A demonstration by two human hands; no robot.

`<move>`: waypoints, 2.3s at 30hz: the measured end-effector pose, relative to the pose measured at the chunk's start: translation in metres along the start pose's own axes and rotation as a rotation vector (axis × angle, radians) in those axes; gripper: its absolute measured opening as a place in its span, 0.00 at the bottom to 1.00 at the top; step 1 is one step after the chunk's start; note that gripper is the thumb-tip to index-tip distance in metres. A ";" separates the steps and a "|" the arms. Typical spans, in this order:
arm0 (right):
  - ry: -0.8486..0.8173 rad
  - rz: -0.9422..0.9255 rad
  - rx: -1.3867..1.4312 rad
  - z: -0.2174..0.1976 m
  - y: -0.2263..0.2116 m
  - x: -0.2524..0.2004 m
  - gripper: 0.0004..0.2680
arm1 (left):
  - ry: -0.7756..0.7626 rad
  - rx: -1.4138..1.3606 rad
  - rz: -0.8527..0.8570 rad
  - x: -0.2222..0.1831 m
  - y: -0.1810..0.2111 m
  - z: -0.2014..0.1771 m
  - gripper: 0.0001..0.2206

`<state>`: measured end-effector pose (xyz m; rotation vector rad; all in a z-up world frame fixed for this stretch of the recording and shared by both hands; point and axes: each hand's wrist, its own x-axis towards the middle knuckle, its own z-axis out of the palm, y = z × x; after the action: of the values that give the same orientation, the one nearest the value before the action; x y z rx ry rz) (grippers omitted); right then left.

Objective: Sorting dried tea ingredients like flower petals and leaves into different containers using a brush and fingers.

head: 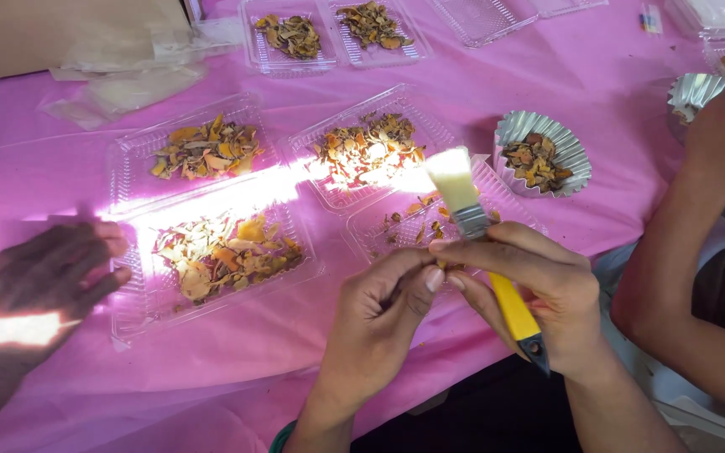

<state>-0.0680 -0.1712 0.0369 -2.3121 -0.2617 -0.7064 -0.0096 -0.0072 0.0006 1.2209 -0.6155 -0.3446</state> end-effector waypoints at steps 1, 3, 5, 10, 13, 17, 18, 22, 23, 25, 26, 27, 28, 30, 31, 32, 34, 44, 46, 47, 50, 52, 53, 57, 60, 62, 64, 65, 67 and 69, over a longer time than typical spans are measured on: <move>0.002 -0.001 -0.003 0.000 0.000 0.000 0.08 | -0.003 -0.001 0.002 0.000 0.001 -0.001 0.11; 0.004 0.016 0.042 0.001 0.001 0.001 0.08 | -0.028 -0.029 -0.027 0.000 0.002 -0.003 0.10; 0.054 0.007 0.029 0.003 0.003 -0.003 0.08 | -0.014 -0.038 -0.041 0.000 -0.002 -0.002 0.11; 0.207 -0.072 -0.005 0.011 0.007 -0.010 0.07 | 0.018 -0.042 -0.091 -0.002 -0.002 0.002 0.10; 0.288 -0.205 0.000 0.018 0.015 -0.011 0.07 | 0.039 0.025 -0.035 -0.002 -0.004 0.004 0.10; 0.255 -0.250 0.066 0.019 0.019 -0.012 0.08 | 0.057 -0.060 0.003 -0.003 -0.007 0.003 0.07; 0.231 -0.255 0.066 0.019 0.016 -0.010 0.07 | 0.055 -0.079 -0.009 -0.003 -0.008 0.003 0.07; 0.242 -0.281 0.055 0.022 0.021 -0.013 0.08 | 0.041 -0.174 -0.044 -0.004 -0.011 0.003 0.04; 0.246 -0.280 0.052 0.022 0.021 -0.013 0.08 | 0.038 -0.190 -0.065 -0.005 -0.011 0.003 0.04; 0.249 -0.279 0.049 0.024 0.024 -0.016 0.08 | 0.035 -0.206 -0.085 -0.005 -0.012 0.003 0.03; 0.265 -0.277 0.062 0.026 0.027 -0.018 0.09 | 0.037 -0.209 -0.088 -0.005 -0.012 0.003 0.03; 0.280 -0.273 0.074 0.027 0.030 -0.020 0.10 | 0.040 -0.212 -0.092 -0.005 -0.013 0.003 0.03; 0.279 -0.272 0.074 0.025 0.029 -0.021 0.10 | 0.040 -0.213 -0.094 -0.006 -0.012 0.003 0.03; 0.242 -0.254 -0.051 0.021 0.025 -0.023 0.07 | 0.061 -0.216 -0.103 -0.005 -0.012 0.002 0.05; 0.241 -0.255 -0.051 0.015 0.025 -0.029 0.07 | 0.062 -0.215 -0.102 -0.005 -0.010 0.003 0.05; 0.271 -0.158 0.075 0.009 0.025 -0.036 0.06 | 0.092 -0.183 -0.084 -0.005 -0.009 0.003 0.05; 0.290 -0.066 0.204 0.002 0.023 -0.049 0.07 | 0.130 -0.151 -0.061 -0.004 -0.007 0.004 0.05; 0.026 0.348 0.028 -0.059 -0.004 -0.067 0.13 | 0.164 -0.160 0.001 -0.006 -0.010 0.012 0.06; -0.097 0.440 0.188 -0.054 -0.002 -0.069 0.17 | 0.163 -0.187 0.004 -0.006 -0.011 0.014 0.06; 0.050 0.342 0.117 -0.036 -0.013 -0.060 0.13 | 0.178 -0.189 -0.008 -0.007 -0.011 0.014 0.07; 0.240 0.295 0.019 -0.022 -0.028 -0.046 0.09 | 0.176 -0.181 -0.012 -0.006 -0.011 0.012 0.06; 0.279 0.355 -0.009 -0.019 -0.025 -0.046 0.08 | 0.158 -0.173 -0.018 -0.008 -0.010 0.013 0.06; 0.287 0.230 -0.069 -0.014 -0.020 -0.046 0.08 | 0.173 -0.148 -0.026 -0.008 -0.009 0.013 0.07; 0.133 -0.107 -0.061 0.003 -0.005 -0.026 0.06 | 0.138 -0.227 -0.009 -0.009 -0.007 0.015 0.07; 0.288 -0.148 0.125 0.028 0.002 -0.018 0.08 | 0.124 -0.244 -0.042 -0.012 -0.009 0.012 0.07; 0.292 -0.188 0.113 0.030 0.016 -0.026 0.08 | 0.112 -0.245 -0.038 -0.011 -0.011 0.009 0.07; 0.292 -0.220 0.093 0.030 0.022 -0.029 0.08 | 0.097 -0.256 -0.040 -0.012 -0.014 0.008 0.06; 0.280 -0.223 0.090 0.030 0.021 -0.027 0.08 | 0.100 -0.249 -0.036 -0.012 -0.016 0.008 0.06; 0.268 -0.224 0.084 0.016 0.025 -0.012 0.09 | 0.100 -0.245 -0.033 -0.012 -0.012 0.010 0.06; 0.063 1.073 0.797 -0.008 0.034 0.012 0.10 | 0.183 0.191 -0.082 -0.014 -0.001 0.012 0.05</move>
<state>-0.0491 -0.2016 0.0292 -1.3448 0.6005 -0.0644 -0.0283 -0.0088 -0.0017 1.4461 -0.4481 -0.2426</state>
